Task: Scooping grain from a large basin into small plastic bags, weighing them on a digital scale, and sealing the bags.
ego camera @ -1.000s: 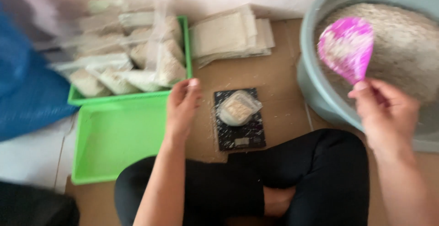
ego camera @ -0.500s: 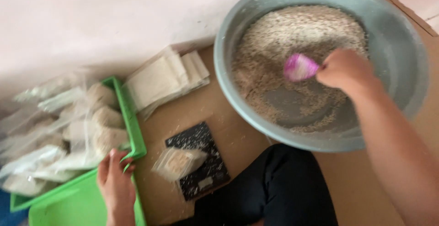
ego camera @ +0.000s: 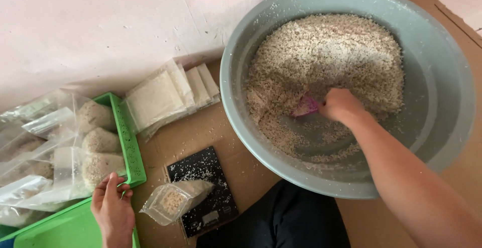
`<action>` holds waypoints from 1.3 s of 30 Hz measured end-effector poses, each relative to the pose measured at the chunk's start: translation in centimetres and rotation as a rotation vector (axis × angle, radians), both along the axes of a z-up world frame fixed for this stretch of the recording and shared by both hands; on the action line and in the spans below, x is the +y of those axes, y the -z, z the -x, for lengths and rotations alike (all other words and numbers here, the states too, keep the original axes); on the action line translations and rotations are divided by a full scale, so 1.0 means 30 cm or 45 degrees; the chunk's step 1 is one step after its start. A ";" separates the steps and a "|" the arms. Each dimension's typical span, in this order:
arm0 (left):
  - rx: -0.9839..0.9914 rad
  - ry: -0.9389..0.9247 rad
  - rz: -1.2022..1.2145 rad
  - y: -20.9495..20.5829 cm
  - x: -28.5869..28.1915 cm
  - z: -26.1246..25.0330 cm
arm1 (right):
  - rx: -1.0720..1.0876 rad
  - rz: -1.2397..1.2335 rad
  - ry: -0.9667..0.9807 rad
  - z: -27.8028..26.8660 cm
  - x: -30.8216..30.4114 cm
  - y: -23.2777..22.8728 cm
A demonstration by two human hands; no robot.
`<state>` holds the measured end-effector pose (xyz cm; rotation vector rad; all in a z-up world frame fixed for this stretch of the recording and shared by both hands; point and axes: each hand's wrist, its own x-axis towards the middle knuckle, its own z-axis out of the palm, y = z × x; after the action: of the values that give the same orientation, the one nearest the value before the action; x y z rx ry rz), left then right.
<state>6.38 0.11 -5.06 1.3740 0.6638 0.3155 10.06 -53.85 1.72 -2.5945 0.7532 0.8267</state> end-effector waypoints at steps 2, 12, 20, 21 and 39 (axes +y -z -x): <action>0.012 0.000 -0.004 -0.024 -0.007 0.016 | 0.003 -0.048 0.041 0.000 -0.021 0.012; 0.035 0.109 0.051 -0.060 0.028 0.040 | 0.077 0.098 -0.134 0.105 0.015 -0.191; -0.133 0.651 -0.224 -0.205 0.014 0.146 | -0.606 0.095 -0.118 0.277 0.089 -0.307; -0.144 0.739 -0.290 -0.209 0.006 0.148 | -0.844 -0.017 -0.120 0.298 0.107 -0.310; 0.150 0.874 -0.413 -0.317 -0.045 0.205 | -0.838 0.006 -0.432 0.506 0.917 -0.342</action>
<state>0.22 -1.25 4.45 1.8502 0.2059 -0.2198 -5.12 -26.33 11.98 -2.7739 0.1272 0.0086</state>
